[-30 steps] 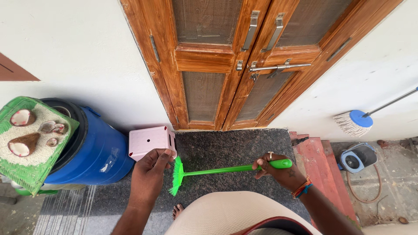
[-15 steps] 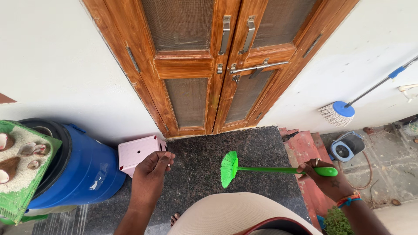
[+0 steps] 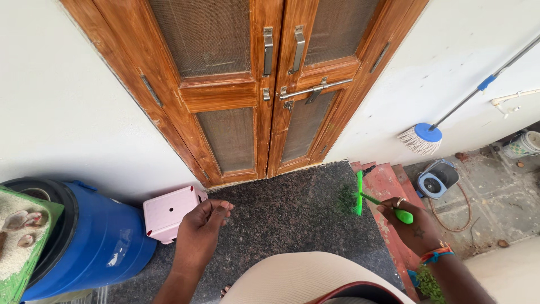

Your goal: The person sweeps the granite floor and steps near a door and various storage containers using a green plastic brush.

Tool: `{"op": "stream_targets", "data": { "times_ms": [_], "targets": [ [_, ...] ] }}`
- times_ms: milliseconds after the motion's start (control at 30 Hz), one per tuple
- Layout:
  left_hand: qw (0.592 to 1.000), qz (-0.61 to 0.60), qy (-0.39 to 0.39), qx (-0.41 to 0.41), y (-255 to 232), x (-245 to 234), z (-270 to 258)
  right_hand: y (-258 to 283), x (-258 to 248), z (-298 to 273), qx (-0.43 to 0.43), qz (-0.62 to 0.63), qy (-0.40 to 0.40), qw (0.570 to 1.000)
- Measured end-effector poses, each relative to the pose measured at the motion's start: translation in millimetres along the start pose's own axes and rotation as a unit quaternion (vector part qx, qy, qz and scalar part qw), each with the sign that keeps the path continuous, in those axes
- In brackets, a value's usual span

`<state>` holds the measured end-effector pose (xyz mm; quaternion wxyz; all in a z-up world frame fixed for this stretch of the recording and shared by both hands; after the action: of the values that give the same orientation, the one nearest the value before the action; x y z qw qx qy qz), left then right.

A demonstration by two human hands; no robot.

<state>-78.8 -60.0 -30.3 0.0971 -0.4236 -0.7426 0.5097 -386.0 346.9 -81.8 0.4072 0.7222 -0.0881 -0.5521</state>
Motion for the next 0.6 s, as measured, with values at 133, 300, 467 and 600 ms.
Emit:
{"op": "stream_targets", "data": {
  "times_ms": [133, 300, 467, 600],
  "targets": [
    [1.0, 0.025, 0.007, -0.005, 3.1, -3.2, -0.6, 22.7, -4.7, 9.8, -0.013, 0.117, 0.011, 0.993],
    [0.999, 0.037, -0.004, -0.023, 9.2, -12.7, -3.7, 56.2, -6.4, 29.5, 0.008, 0.184, 0.041, 0.982],
    [0.995, 0.063, -0.022, -0.076, 15.4, -23.8, -8.4, 98.8, 28.4, 42.1, -0.065, 0.232, 0.123, 0.963],
    [0.993, 0.07, -0.039, -0.088, 21.0, -33.0, -9.7, 93.1, 71.4, 37.6, 0.044, 0.322, 0.13, 0.937]
  ]
}}
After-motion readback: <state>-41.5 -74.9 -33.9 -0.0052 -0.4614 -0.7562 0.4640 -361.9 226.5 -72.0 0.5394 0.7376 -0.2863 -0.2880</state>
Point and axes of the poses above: each hand's wrist, its own z-axis towards the middle knuckle, its own x-axis out of the palm, y = z × x, the point moved 8 cm from there along z, towards the middle knuckle, and after that the axes turned 5 degrees about -x, right-handed, at the moved point
